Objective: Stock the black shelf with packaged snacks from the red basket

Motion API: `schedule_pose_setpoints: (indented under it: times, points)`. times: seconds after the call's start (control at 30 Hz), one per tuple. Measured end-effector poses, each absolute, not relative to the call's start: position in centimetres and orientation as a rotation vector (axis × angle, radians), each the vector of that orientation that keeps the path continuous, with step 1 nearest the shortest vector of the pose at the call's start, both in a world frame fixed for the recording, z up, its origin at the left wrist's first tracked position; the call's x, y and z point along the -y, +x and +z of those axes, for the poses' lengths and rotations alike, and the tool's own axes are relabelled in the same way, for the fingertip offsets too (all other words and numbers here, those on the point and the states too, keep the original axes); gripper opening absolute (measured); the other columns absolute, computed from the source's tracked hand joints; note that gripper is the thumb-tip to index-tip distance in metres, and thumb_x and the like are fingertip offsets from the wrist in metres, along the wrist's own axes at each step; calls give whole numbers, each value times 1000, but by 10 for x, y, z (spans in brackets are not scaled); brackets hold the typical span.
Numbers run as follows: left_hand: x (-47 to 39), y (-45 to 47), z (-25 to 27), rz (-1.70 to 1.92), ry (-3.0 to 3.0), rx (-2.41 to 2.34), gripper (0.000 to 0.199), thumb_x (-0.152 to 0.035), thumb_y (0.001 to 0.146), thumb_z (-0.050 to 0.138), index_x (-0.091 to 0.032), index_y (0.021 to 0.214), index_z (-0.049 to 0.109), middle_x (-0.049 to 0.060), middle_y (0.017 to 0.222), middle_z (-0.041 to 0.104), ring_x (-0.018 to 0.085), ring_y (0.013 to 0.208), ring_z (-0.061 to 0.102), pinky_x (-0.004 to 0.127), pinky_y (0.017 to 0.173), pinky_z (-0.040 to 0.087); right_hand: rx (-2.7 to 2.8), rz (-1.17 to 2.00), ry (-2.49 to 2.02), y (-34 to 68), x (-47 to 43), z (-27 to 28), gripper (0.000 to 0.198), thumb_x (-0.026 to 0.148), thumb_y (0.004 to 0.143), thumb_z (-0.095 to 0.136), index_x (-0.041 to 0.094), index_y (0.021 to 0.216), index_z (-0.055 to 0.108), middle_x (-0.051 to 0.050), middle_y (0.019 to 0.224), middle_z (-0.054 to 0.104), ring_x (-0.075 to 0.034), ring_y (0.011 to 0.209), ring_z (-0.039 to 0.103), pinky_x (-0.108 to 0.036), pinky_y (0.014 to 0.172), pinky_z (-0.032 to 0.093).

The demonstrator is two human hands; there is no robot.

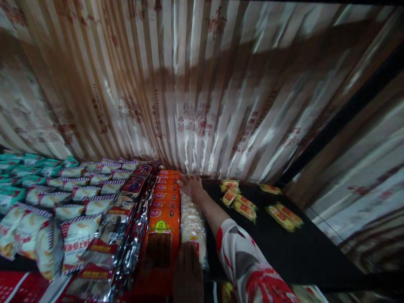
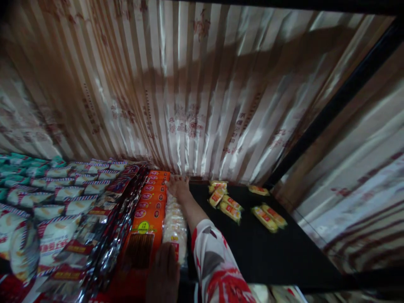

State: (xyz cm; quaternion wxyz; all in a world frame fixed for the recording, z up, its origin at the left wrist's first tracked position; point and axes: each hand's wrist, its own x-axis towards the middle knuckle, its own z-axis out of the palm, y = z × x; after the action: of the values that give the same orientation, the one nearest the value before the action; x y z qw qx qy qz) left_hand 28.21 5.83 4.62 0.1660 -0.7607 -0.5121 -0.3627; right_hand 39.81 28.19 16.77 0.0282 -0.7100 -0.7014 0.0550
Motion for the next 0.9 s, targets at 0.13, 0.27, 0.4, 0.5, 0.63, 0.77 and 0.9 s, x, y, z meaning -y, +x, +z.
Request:
schedule_pose_setpoints:
  times: [0.13, 0.27, 0.4, 0.5, 0.63, 0.77, 0.9]
  points:
    - [-58, 282, 54, -1072, -2164, 1434, 43, -11, 78, 53, -15, 122, 55, 12, 109, 65, 26, 102, 60, 42, 82, 54, 2111, 186, -2266, 397, -286, 170, 58, 56, 93, 18, 30, 143, 33, -5, 152, 29, -28, 139, 23, -51, 110, 12]
    - [-57, 278, 58, -1029, -2240, 1428, 41, -7, 78, 51, -12, 118, 57, 14, 113, 63, 27, 106, 59, 46, 87, 52, 2077, 233, -2313, 398, -292, 174, 60, 57, 93, 13, 29, 142, 35, -6, 151, 33, -28, 137, 27, -50, 109, 14]
    - [-56, 273, 61, -942, -2319, 1402, 37, -8, 78, 53, -11, 114, 60, 15, 117, 62, 28, 110, 57, 45, 88, 52, 2100, 262, -2316, 399, -291, 174, 61, 58, 92, 13, 30, 136, 43, -8, 140, 48, -29, 129, 39, -52, 108, 17]
    - [-56, 273, 62, -921, -2322, 1402, 36, -8, 80, 52, -9, 115, 59, 16, 117, 61, 28, 109, 57, 46, 90, 52, 2112, 255, -2293, 398, -288, 173, 63, 59, 92, 12, 28, 135, 46, -9, 141, 47, -29, 129, 38, -52, 109, 15]
    - [-57, 276, 66, -976, -2316, 1449, 35, -4, 79, 50, -8, 112, 60, 16, 115, 62, 27, 110, 57, 45, 91, 51, 2086, 310, -2254, 397, -288, 175, 65, 61, 91, 13, 27, 138, 43, -10, 147, 39, -31, 135, 31, -57, 110, 10]
    - [-54, 274, 83, -937, -2299, 1453, 31, -4, 80, 49, -9, 108, 61, 14, 111, 63, 26, 105, 59, 42, 87, 53, 1908, 205, -2005, 397, -281, 179, 57, 56, 94, 25, 25, 137, 45, -7, 154, 26, -28, 142, 17, -53, 112, 12]
    - [-50, 268, 105, -862, -2356, 1438, 30, -6, 83, 47, -10, 110, 60, 14, 110, 63, 25, 104, 59, 39, 87, 53, 1641, 82, -1641, 410, -245, 179, 49, 44, 95, 30, 16, 123, 59, -10, 147, 39, -21, 137, 30, -38, 113, 24]
